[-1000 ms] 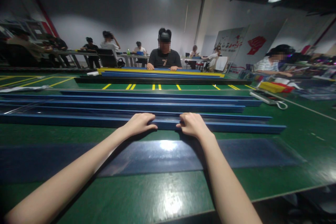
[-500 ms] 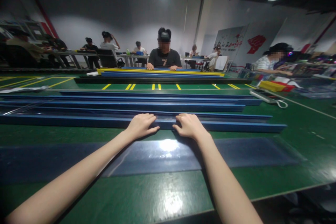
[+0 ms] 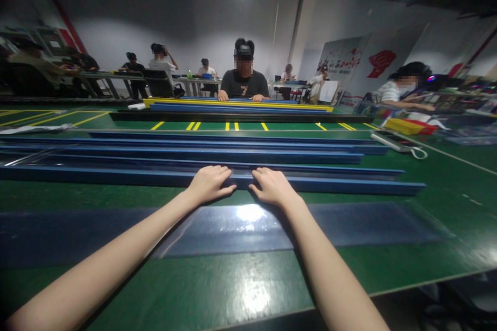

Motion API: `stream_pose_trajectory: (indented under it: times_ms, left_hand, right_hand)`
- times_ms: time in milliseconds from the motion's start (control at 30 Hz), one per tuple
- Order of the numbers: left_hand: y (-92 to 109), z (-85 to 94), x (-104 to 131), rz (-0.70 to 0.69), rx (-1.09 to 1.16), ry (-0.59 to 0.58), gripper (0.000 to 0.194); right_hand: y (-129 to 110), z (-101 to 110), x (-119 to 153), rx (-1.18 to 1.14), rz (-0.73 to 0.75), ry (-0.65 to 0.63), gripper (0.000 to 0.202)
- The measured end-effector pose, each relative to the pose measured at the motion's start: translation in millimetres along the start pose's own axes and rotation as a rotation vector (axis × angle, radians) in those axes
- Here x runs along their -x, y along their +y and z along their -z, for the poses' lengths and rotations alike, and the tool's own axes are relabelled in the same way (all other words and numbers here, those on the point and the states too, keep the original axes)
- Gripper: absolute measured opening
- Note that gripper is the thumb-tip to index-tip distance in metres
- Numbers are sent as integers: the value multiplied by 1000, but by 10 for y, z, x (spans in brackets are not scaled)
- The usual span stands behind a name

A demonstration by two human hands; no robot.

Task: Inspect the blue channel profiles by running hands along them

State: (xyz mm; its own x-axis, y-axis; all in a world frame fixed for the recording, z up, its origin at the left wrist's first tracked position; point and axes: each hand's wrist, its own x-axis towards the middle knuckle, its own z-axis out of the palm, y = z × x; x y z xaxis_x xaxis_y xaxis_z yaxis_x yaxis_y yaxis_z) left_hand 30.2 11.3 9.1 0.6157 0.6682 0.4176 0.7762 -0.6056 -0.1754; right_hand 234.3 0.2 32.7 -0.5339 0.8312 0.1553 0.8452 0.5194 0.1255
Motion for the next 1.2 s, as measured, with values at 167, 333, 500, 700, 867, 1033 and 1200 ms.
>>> stream_pose_trajectory:
  times_ms: [167,333,500,700,867,1033,1200]
  left_hand:
    - [0,-6,0,8,30,-2,30]
    - [0,-4,3,5,23,2,30]
    - [-2,-9,1,-1,9,2,30]
    - [-2,-12,0,4,21,-3,31]
    - [-2,-14,3,3,10,4,30]
    - [-1,-14,1,5,9,3,30]
    - [-7,-18,4,-5,0,9,30]
  right_hand:
    - [-6,0,3,-17,7,18,23]
    - [1,-6,3,-32,11,22,22]
    - [7,-16,3,-33,25,39,22]
    - [5,-3,0,-48,13,15,21]
    - [1,6,3,-58,9,13,21]
    - [18,-18,4,-83,29,39,22]
    - [31,-40,0,-91,52,73,24]
